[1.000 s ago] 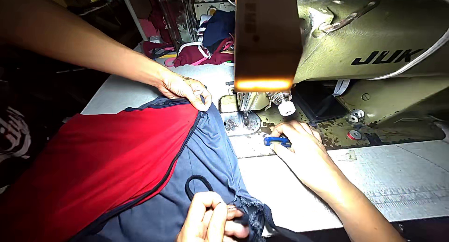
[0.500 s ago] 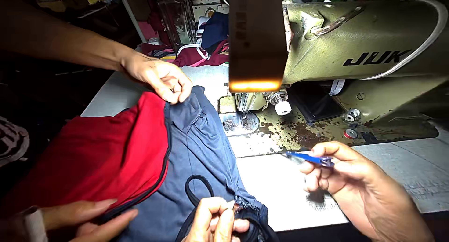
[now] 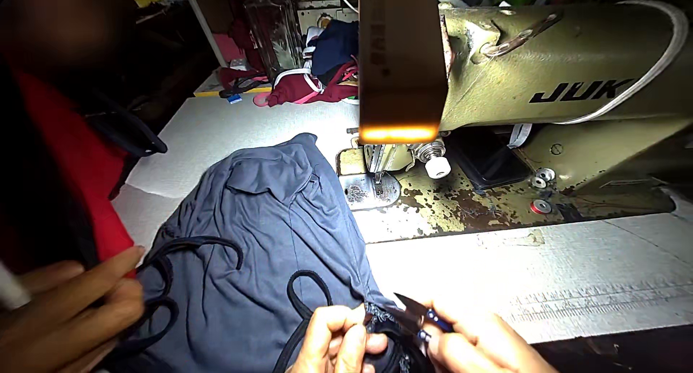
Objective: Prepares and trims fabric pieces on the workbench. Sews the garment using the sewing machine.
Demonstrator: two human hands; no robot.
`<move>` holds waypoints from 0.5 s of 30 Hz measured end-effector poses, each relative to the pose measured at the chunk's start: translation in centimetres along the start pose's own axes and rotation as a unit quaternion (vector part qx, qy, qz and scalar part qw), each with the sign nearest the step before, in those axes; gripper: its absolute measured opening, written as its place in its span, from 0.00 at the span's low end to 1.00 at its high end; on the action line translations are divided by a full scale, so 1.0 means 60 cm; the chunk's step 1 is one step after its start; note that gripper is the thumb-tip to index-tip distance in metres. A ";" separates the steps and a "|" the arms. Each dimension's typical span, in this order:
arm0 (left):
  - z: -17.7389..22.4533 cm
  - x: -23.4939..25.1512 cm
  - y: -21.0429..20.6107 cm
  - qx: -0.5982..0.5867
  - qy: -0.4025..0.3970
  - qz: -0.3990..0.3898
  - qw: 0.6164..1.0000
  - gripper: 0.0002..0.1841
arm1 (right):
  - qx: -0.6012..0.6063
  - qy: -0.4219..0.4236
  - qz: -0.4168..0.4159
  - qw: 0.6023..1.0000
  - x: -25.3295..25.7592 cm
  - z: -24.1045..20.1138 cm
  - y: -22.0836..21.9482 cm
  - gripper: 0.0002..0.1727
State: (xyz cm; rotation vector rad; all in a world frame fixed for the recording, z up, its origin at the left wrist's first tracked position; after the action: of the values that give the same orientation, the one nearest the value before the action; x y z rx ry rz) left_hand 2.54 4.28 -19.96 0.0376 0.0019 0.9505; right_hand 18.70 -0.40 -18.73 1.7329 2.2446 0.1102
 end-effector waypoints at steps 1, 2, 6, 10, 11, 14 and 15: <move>0.001 0.000 0.000 -0.001 -0.004 0.000 1.000 0.05 | -0.087 -0.025 0.014 0.996 0.000 -0.009 -0.002 0.14; 0.001 0.000 -0.001 0.000 -0.010 0.000 1.000 0.05 | -0.149 -0.044 0.023 0.988 0.002 -0.015 -0.006 0.17; 0.002 0.000 -0.002 0.015 -0.025 0.000 1.000 0.06 | -0.267 -0.062 0.029 0.961 0.020 -0.029 -0.020 0.21; 0.001 -0.001 -0.001 0.018 -0.028 0.002 0.999 0.06 | -0.271 -0.033 0.042 0.961 0.037 -0.030 -0.023 0.19; 0.001 0.000 0.000 0.017 -0.028 0.003 0.999 0.06 | -0.271 -0.032 0.045 0.961 0.037 -0.029 -0.022 0.18; -0.001 0.000 0.000 0.012 -0.028 0.006 1.000 0.06 | -0.273 -0.046 0.039 0.960 0.025 -0.031 -0.013 0.18; -0.001 0.000 0.000 0.007 -0.029 0.005 1.000 0.07 | -0.273 -0.049 0.037 0.960 0.020 -0.030 -0.010 0.18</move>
State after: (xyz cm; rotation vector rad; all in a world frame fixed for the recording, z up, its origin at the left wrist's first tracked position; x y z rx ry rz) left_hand 2.54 4.26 -20.04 0.0794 -0.0455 0.9593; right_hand 17.36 0.83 -17.39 1.4759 1.8436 0.5880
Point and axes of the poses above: each hand's wrist, its own x-axis towards the middle knuckle, its own y-axis out of the back of the hand, z = x × y, the point moved 7 cm from there along x, towards the middle knuckle, and after that the axes turned 15 degrees about -z, right-handed, at the moved point
